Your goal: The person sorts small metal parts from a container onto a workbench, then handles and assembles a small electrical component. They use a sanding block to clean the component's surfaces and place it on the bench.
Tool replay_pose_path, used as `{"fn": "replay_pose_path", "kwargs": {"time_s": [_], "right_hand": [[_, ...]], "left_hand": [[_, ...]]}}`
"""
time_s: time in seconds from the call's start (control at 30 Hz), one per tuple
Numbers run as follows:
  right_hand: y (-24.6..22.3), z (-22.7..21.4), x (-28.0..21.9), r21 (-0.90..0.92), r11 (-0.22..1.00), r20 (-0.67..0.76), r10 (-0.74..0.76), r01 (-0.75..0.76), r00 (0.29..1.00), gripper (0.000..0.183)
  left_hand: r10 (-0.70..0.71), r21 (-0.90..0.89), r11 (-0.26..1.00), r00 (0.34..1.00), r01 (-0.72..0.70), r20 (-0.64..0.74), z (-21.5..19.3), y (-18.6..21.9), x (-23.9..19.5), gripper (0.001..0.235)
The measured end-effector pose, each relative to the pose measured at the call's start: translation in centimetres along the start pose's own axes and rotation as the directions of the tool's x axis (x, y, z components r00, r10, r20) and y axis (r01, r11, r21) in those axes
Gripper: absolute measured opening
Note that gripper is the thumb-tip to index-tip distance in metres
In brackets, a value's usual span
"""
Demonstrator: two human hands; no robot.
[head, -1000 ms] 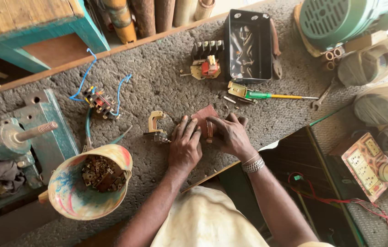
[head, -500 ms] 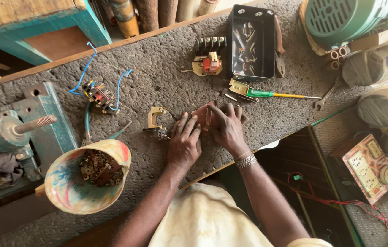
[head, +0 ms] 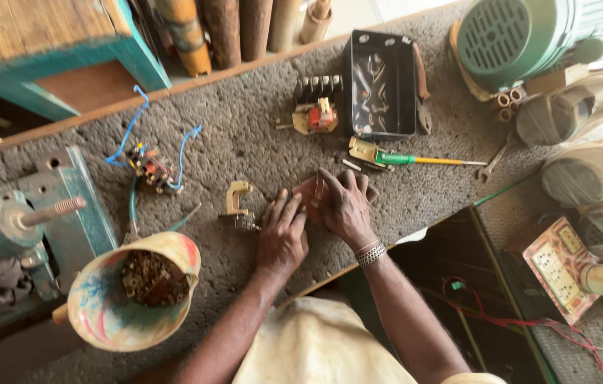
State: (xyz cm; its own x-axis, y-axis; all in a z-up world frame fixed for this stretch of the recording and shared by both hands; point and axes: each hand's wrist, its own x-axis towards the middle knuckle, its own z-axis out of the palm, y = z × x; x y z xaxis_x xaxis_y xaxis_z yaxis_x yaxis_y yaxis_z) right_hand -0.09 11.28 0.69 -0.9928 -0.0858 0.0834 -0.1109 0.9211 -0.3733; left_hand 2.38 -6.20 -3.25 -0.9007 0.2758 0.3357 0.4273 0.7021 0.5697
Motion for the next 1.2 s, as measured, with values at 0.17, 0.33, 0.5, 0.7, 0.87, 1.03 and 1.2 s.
{"fn": "replay_pose_path", "kwargs": {"time_s": [0.17, 0.33, 0.5, 0.7, 0.87, 1.03, 1.2], "right_hand": [[0.1, 0.5, 1.3, -0.021, 1.000, -0.006, -0.021, 0.021, 1.000, 0.067], [0.5, 0.7, 0.1, -0.008, 1.000, 0.053, 0.002, -0.001, 0.999, 0.073], [-0.8, -0.2, 0.0, -0.090, 0.989, 0.027, 0.120, -0.117, 0.992, 0.064], [-1.6, 0.2, 0.4, -0.125, 0.992, -0.079, 0.006, -0.015, 0.997, 0.063], [-0.1, 0.7, 0.4, -0.091, 0.992, 0.020, 0.092, -0.090, 0.996, 0.070], [0.0, 1.0, -2.3, 0.062, 0.982, 0.062, 0.174, -0.178, 0.983, 0.071], [0.7, 1.8, 0.9, 0.003, 0.995, -0.033, 0.098, -0.098, 0.995, 0.071]], "left_hand": [[-0.024, -0.004, 1.000, 1.000, 0.024, 0.007, 0.3, -1.0, 1.3, 0.030], [0.006, 0.036, 0.999, 1.000, -0.007, 0.029, 0.9, -0.6, 0.1, 0.032], [0.014, 0.040, 0.999, 0.999, -0.016, 0.041, 1.1, -0.8, -0.2, 0.031], [-0.008, 0.043, 0.999, 0.999, 0.007, 0.037, 0.9, -1.4, 0.8, 0.028], [0.009, 0.023, 1.000, 0.997, -0.010, 0.071, 0.5, -0.6, 0.2, 0.034], [-0.018, -0.034, 0.999, 0.998, 0.020, 0.056, 1.4, -0.2, -1.3, 0.038], [-0.061, -0.048, 0.997, 0.997, 0.063, 0.052, -0.2, -0.4, 1.5, 0.034]]}}
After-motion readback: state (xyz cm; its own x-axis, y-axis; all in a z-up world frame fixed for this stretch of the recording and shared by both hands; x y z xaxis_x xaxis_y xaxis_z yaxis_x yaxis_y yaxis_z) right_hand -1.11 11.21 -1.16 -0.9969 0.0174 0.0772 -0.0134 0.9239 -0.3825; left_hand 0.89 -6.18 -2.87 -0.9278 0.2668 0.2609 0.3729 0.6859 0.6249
